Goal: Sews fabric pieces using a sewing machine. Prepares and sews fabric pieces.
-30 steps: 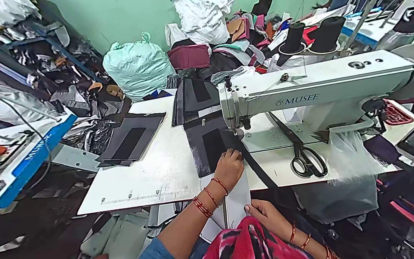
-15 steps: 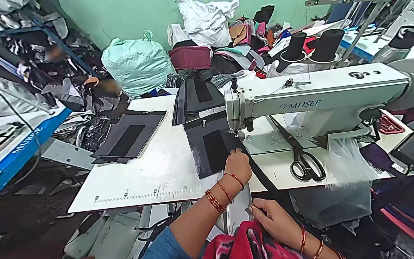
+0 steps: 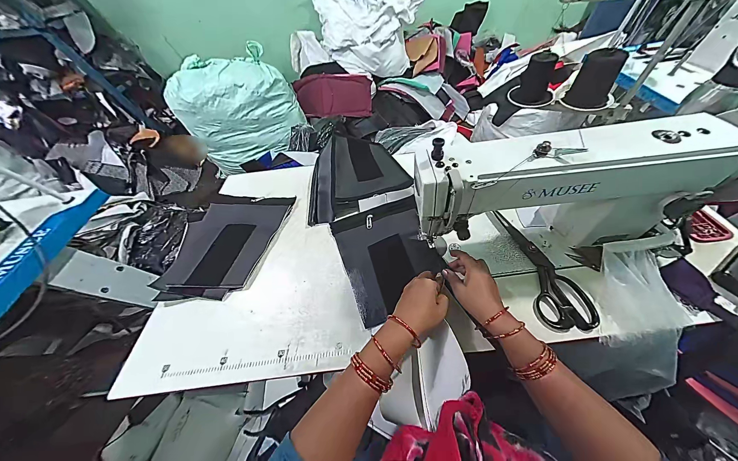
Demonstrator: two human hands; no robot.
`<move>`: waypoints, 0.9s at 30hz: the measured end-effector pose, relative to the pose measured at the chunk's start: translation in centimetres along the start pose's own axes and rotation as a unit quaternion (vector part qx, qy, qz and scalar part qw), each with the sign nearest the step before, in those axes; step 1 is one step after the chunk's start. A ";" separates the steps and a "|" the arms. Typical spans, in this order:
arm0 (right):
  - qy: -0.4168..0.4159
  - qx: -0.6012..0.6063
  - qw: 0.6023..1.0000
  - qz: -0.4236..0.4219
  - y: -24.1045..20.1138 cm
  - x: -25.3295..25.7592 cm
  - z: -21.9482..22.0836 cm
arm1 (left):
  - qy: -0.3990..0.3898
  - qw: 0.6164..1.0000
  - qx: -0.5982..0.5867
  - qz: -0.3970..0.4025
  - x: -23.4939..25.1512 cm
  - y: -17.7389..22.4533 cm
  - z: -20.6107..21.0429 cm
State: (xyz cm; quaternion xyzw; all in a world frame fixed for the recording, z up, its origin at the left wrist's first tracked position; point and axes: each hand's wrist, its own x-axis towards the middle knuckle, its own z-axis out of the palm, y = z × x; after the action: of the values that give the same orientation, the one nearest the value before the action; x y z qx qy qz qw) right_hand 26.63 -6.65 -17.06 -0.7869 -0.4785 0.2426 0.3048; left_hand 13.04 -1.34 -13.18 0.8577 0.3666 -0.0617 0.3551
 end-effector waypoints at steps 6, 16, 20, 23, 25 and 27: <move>0.017 0.076 0.995 0.054 -0.4 -0.8 -0.3 | 0.013 0.999 -0.028 0.027 -0.3 -0.7 0.0; 0.000 0.203 0.977 0.057 0.0 -2.4 0.3 | 0.050 0.995 -0.061 0.058 -0.1 -1.9 0.9; -0.005 0.215 0.975 0.046 0.0 -2.5 0.4 | 0.057 0.995 -0.062 0.060 -0.2 -1.7 1.0; -0.013 0.226 0.973 0.046 0.2 -2.5 0.3 | 0.037 0.997 -0.037 0.048 -0.2 -1.2 0.7; -0.020 0.231 0.972 0.047 0.3 -2.5 0.2 | 0.019 0.999 -0.013 0.032 -0.1 -0.5 0.4; -0.026 0.231 0.972 0.044 0.5 -2.4 0.1 | 0.008 1.000 0.008 0.015 -0.2 0.2 0.3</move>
State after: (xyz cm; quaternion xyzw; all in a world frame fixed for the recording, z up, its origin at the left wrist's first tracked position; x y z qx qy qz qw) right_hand 25.83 -9.00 -17.27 -0.7090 -0.3819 0.3807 0.4546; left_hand 13.07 -1.72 -13.21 0.8666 0.3560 -0.0521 0.3458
